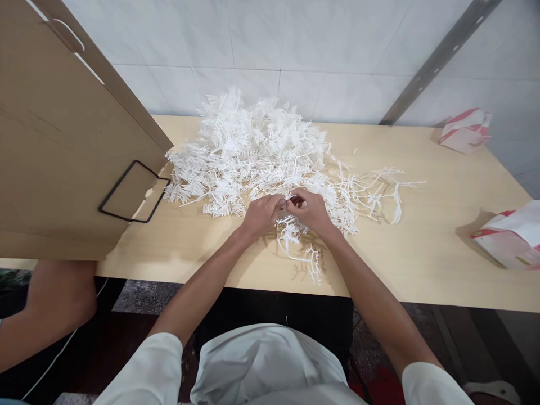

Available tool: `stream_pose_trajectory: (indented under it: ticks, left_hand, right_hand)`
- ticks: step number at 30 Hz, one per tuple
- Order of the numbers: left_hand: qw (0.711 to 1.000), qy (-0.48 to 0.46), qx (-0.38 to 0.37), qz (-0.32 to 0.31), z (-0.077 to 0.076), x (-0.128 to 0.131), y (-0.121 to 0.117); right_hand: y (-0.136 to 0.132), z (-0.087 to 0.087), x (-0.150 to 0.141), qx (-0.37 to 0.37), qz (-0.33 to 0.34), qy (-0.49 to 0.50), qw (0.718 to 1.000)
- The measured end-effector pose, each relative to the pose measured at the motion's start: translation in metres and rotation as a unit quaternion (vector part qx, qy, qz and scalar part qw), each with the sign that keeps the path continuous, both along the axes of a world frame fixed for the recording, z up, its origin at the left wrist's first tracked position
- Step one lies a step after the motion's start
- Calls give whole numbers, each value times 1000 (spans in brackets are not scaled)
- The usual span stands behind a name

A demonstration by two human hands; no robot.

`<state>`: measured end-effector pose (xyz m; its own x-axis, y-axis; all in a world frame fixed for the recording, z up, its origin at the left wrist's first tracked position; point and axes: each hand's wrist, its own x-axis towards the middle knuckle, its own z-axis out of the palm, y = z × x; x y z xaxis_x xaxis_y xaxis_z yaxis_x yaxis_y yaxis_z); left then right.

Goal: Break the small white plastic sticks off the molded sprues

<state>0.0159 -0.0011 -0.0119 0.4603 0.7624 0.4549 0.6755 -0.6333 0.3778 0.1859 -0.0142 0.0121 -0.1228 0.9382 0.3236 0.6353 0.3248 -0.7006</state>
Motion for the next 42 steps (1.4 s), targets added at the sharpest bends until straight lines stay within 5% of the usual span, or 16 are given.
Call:
stream_pose_trajectory:
  ticks: [9, 16, 22, 29, 42]
  left_hand:
    - [999, 18, 10, -48, 4, -1, -3]
    - [992, -78, -94, -33, 15, 6, -10]
    - [982, -95, -157, -31, 18, 4, -7]
    - [987, -67, -142, -22, 16, 4, -6]
    - [999, 15, 4, 29, 4, 3, -5]
  right_hand:
    - [-2, -5, -1, 86, 3, -114, 990]
    - [3, -5, 6, 83, -41, 17, 996]
    - [3, 1, 5, 24, 30, 103, 994]
    - [5, 1, 9, 29, 63, 31, 997]
    - [-3, 7, 2, 89, 83, -95, 988]
